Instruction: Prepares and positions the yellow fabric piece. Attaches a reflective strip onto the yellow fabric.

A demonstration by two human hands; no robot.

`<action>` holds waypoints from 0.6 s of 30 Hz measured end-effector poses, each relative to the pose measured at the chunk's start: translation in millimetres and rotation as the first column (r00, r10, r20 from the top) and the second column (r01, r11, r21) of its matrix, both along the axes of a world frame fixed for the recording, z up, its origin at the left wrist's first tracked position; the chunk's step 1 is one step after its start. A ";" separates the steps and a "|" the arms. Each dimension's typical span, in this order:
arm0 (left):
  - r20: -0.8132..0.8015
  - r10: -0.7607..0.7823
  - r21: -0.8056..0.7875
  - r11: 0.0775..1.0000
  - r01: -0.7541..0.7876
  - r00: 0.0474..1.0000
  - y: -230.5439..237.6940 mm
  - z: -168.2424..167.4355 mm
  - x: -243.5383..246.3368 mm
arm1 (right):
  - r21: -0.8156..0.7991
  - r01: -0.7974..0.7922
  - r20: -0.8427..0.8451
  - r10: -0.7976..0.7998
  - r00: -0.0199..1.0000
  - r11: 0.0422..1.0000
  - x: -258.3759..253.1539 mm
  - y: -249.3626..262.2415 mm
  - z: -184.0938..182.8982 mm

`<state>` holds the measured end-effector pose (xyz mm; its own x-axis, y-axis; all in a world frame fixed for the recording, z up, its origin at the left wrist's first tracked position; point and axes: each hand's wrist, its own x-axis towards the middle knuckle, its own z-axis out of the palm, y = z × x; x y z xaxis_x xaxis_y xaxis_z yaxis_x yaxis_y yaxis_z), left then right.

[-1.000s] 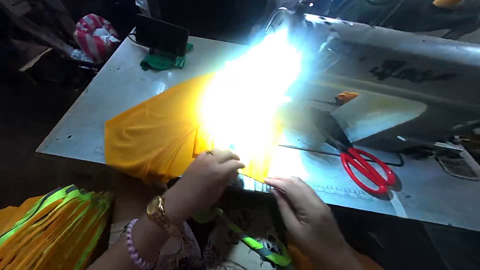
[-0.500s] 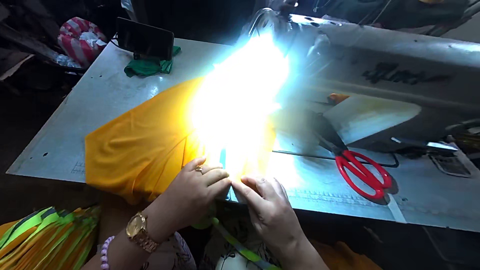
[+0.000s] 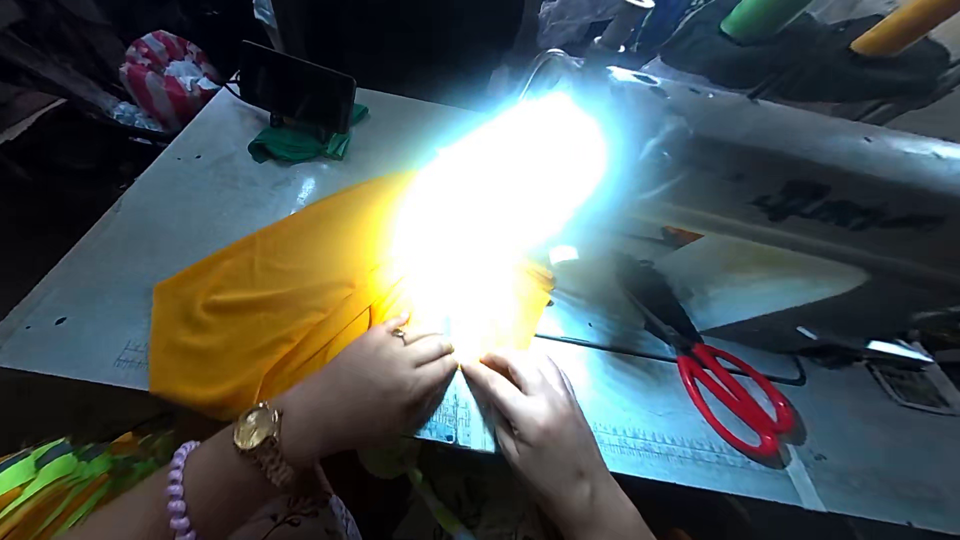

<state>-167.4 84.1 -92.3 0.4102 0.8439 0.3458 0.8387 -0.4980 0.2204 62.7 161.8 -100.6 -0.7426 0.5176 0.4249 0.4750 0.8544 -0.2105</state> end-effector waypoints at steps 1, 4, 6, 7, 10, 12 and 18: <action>-0.009 -0.001 0.002 1.000 0.001 1.000 9.2 3.0 -4.2 | 0.005 0.009 0.007 -0.009 1.000 1.000 -5.4 8.2 1.7; -0.035 -0.002 -0.055 0.998 0.000 0.999 34.4 10.6 -16.1 | 0.018 0.024 0.042 -0.025 0.999 1.000 -21.0 32.8 9.7; -0.009 -0.009 -0.043 0.999 0.008 1.000 51.3 13.1 -23.2 | 0.030 0.034 0.064 -0.036 0.997 0.999 -31.1 47.0 15.7; -0.002 0.000 -0.079 0.997 0.000 1.000 58.2 16.2 -26.8 | 0.026 0.042 0.068 -0.043 0.997 0.999 -36.3 53.6 18.2; 0.044 0.014 -0.181 0.983 -0.006 0.999 83.8 19.2 -39.4 | 0.000 0.073 0.101 -0.073 0.992 0.997 -49.6 70.2 25.3; 0.059 0.010 -0.181 0.983 0.001 0.998 101.4 13.5 -47.8 | -0.014 0.106 0.145 -0.103 0.984 0.994 -54.7 77.8 29.2; 0.062 0.042 -0.163 0.986 -0.032 0.997 121.3 10.5 -55.4 | 0.000 0.143 0.113 -0.142 0.983 0.990 -36.3 66.2 24.9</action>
